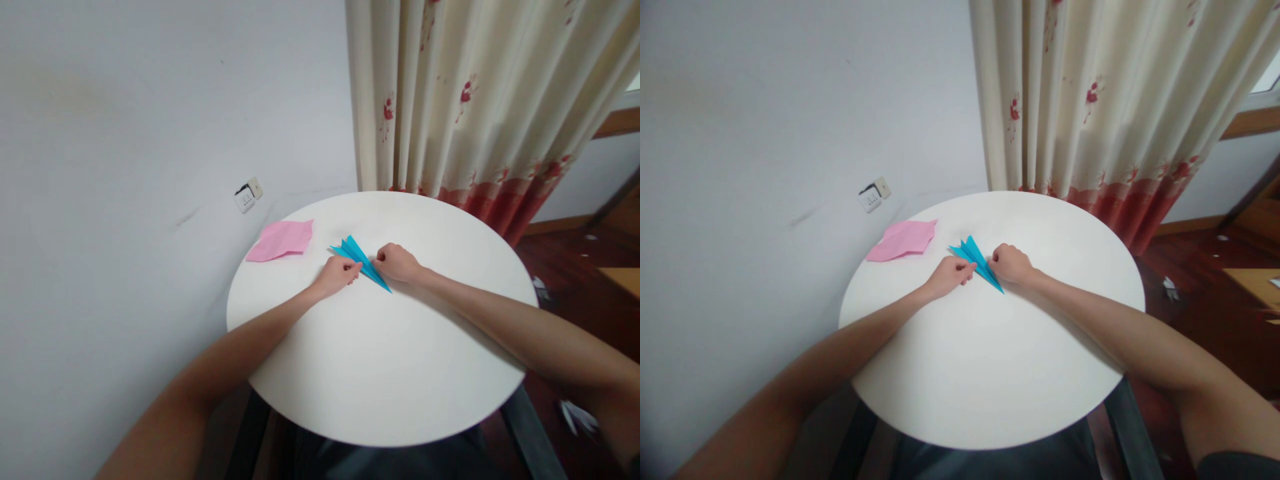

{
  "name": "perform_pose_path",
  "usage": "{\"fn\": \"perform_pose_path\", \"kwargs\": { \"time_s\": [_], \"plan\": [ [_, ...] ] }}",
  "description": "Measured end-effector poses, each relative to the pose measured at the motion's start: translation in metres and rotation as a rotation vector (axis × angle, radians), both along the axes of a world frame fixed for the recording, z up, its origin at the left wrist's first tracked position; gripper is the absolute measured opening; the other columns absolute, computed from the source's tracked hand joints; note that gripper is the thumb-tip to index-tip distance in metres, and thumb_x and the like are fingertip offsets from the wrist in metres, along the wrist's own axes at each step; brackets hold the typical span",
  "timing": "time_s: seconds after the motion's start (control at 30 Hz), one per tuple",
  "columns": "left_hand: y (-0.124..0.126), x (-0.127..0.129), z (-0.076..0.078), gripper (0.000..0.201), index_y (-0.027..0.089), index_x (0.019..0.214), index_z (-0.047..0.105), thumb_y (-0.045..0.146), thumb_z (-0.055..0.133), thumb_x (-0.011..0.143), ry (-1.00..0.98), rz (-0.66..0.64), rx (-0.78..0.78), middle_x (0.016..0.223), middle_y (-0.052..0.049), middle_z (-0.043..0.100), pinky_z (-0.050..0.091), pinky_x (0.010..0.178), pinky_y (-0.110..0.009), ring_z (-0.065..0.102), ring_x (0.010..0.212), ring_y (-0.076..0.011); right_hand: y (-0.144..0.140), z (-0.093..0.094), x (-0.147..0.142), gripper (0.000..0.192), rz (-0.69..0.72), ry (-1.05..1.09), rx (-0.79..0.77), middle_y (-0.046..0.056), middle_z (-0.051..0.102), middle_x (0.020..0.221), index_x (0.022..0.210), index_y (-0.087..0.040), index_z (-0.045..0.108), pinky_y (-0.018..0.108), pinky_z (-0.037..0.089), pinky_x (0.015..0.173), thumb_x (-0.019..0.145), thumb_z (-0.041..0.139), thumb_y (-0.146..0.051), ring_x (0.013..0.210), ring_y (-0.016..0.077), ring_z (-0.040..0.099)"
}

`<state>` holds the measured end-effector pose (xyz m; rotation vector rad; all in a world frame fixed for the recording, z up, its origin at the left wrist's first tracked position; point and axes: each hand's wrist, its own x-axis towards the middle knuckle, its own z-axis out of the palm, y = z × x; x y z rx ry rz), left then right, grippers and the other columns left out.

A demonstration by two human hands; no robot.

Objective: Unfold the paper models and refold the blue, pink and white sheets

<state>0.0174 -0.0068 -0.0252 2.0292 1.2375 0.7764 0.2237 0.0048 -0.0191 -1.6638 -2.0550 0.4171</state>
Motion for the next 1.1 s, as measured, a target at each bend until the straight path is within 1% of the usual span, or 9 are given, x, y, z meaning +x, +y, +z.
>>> {"fn": "perform_pose_path", "kwargs": {
  "time_s": [0.17, 0.27, 0.37, 0.6, 0.73, 0.83, 0.9, 0.97, 1.1],
  "plan": [
    [0.007, -0.005, 0.005, 0.043, 0.018, 0.055, 0.058, 0.040, 0.053, 0.092, -0.048, 0.157, 0.143, 0.048, 0.002, 0.051, 0.031, 0.053, -0.026, 0.047, 0.049, -0.0127, -0.007, 0.004, -0.004, 0.016, 0.086, 0.022, 0.099, 0.007, 0.072, 0.077, 0.074, -0.021, 0.071, 0.028, 0.033, 0.058, 0.087, 0.062, -0.025, 0.068, 0.0181, 0.060],
    [0.010, -0.005, 0.006, 0.042, 0.018, 0.053, 0.057, 0.037, 0.053, 0.091, -0.052, 0.193, 0.173, 0.047, 0.003, 0.047, 0.030, 0.054, -0.027, 0.045, 0.050, -0.0131, -0.011, 0.007, -0.006, 0.015, 0.148, 0.024, 0.108, 0.006, 0.071, 0.075, 0.072, -0.021, 0.068, 0.029, 0.032, 0.058, 0.086, 0.063, -0.024, 0.066, 0.0173, 0.058],
    [0.009, -0.004, 0.004, 0.043, 0.019, 0.052, 0.055, 0.035, 0.051, 0.092, -0.030, 0.126, 0.161, 0.048, 0.002, 0.048, 0.029, 0.054, -0.027, 0.044, 0.050, -0.0128, -0.014, 0.007, -0.008, 0.015, 0.167, 0.004, 0.101, 0.006, 0.070, 0.074, 0.069, -0.021, 0.066, 0.030, 0.031, 0.057, 0.084, 0.066, -0.024, 0.064, 0.0173, 0.057],
    [0.000, -0.004, 0.001, 0.046, 0.018, 0.056, 0.057, 0.044, 0.051, 0.093, 0.043, -0.164, 0.077, 0.051, 0.002, 0.051, 0.028, 0.053, -0.026, 0.043, 0.051, -0.0118, -0.011, 0.002, -0.008, 0.013, 0.151, -0.029, 0.092, 0.007, 0.071, 0.075, 0.070, -0.021, 0.068, 0.029, 0.032, 0.057, 0.082, 0.066, -0.023, 0.067, 0.0187, 0.059],
    [-0.004, -0.004, 0.004, 0.046, 0.017, 0.057, 0.057, 0.044, 0.051, 0.094, 0.053, -0.227, 0.071, 0.050, 0.003, 0.049, 0.027, 0.053, -0.026, 0.039, 0.050, -0.0103, -0.007, 0.007, -0.005, 0.013, 0.109, -0.073, 0.110, 0.007, 0.073, 0.077, 0.072, -0.020, 0.071, 0.028, 0.033, 0.058, 0.082, 0.064, -0.022, 0.069, 0.0191, 0.062],
    [-0.005, -0.003, 0.005, 0.046, 0.016, 0.056, 0.055, 0.043, 0.052, 0.094, 0.063, -0.226, 0.078, 0.049, 0.004, 0.046, 0.026, 0.052, -0.025, 0.037, 0.050, -0.0095, 0.005, 0.014, 0.008, 0.015, 0.036, -0.125, 0.139, 0.008, 0.075, 0.081, 0.079, -0.020, 0.076, 0.027, 0.037, 0.060, 0.084, 0.062, -0.024, 0.074, 0.0200, 0.065],
    [-0.006, -0.003, 0.006, 0.046, 0.016, 0.056, 0.055, 0.042, 0.051, 0.094, 0.072, -0.225, 0.086, 0.050, 0.003, 0.047, 0.027, 0.053, -0.024, 0.038, 0.050, -0.0093, 0.019, 0.020, 0.024, 0.019, -0.065, -0.165, 0.168, 0.008, 0.077, 0.087, 0.085, -0.020, 0.078, 0.027, 0.040, 0.064, 0.086, 0.060, -0.025, 0.079, 0.0218, 0.068],
    [-0.005, -0.004, 0.006, 0.046, 0.016, 0.056, 0.056, 0.042, 0.051, 0.094, 0.084, -0.233, 0.091, 0.051, 0.003, 0.049, 0.027, 0.053, -0.024, 0.039, 0.051, -0.0091, 0.037, 0.023, 0.047, 0.021, -0.193, -0.194, 0.201, 0.010, 0.077, 0.093, 0.090, -0.020, 0.079, 0.027, 0.044, 0.068, 0.087, 0.059, -0.025, 0.086, 0.0238, 0.069],
    [-0.006, -0.004, 0.007, 0.046, 0.015, 0.056, 0.056, 0.042, 0.050, 0.094, 0.112, -0.251, 0.101, 0.050, 0.003, 0.048, 0.026, 0.052, -0.024, 0.039, 0.051, -0.0090, 0.072, 0.022, 0.106, 0.020, -0.456, -0.203, 0.192, 0.015, 0.077, 0.095, 0.091, -0.017, 0.079, 0.032, 0.049, 0.078, 0.086, 0.062, -0.025, 0.092, 0.0288, 0.071]
  ]
}}
